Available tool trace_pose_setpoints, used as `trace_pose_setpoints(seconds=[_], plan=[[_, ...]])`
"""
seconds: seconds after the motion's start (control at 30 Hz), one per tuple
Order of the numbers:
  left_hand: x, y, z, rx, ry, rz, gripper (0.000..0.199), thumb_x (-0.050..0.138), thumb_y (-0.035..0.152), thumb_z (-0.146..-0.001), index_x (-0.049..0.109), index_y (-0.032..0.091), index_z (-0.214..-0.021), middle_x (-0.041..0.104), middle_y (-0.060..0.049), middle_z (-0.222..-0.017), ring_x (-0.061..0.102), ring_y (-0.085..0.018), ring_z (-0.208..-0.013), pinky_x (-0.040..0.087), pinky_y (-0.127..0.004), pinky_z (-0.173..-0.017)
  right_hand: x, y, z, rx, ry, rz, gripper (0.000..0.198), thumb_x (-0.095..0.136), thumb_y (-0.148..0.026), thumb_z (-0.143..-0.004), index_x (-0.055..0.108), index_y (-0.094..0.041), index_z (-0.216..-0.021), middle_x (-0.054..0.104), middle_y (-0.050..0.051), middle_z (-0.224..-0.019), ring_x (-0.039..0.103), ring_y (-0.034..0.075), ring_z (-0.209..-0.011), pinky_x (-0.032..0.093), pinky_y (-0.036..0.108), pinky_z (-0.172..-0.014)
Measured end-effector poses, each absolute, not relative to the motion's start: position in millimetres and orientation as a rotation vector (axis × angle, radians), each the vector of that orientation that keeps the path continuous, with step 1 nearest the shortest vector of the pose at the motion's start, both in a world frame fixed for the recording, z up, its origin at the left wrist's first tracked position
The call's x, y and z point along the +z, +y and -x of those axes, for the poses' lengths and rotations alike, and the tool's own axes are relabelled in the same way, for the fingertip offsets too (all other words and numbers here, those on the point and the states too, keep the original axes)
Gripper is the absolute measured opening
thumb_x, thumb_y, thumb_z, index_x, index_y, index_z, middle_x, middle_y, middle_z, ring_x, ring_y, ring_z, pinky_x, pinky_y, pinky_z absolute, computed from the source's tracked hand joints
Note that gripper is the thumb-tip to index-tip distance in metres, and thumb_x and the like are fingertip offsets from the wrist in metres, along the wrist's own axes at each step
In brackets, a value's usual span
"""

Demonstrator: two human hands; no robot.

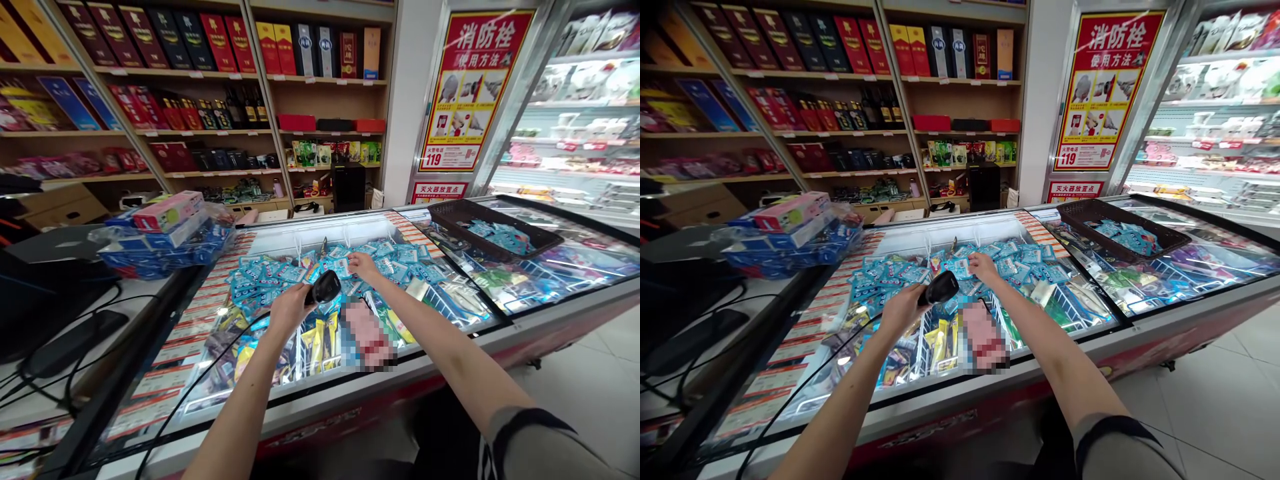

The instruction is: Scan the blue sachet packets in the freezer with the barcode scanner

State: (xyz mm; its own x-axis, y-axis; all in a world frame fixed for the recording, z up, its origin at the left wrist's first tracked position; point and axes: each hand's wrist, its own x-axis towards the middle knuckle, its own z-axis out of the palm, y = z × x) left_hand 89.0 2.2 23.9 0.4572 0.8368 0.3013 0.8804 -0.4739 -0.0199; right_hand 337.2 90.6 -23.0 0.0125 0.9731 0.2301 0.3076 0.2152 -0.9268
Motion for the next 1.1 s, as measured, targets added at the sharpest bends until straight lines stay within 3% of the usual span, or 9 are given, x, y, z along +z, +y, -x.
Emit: trace_pose_setpoints(seconds=[0.27,1.1], plan=[[27.4,1.2,-93.9,-0.388,-1.498,2.535,0.025,0.049,0.04,-0.076,0.052,0.024,-0.095,0.06,-0.002,-0.092,0.057,-0.019,-0.084,0.034,-0.025,-0.055,-35.3,96.8,-341.3,0.9,-1.424,1.238,0.03,0.058,-0.012,-0.065,0.056,-0.018,-0.095,0.061,-0.004,-0.063,0.06,0.011,-0.054,0.051,0.025,-0.056],[50.1,-7.8,-102.0,-0.398,-1.534,2.498,0.027,0.048,0.039,-0.076,0.054,0.023,-0.097,0.061,-0.004,-0.097,0.058,-0.021,-0.089,0.04,-0.027,-0.063,-20.5,77.3,-342.3,0.736,-1.459,1.382,0.034,0.056,-0.01,-0.068,0.058,-0.018,-0.101,0.066,-0.001,-0.074,0.063,0.011,-0.06,0.053,0.025,-0.063]])
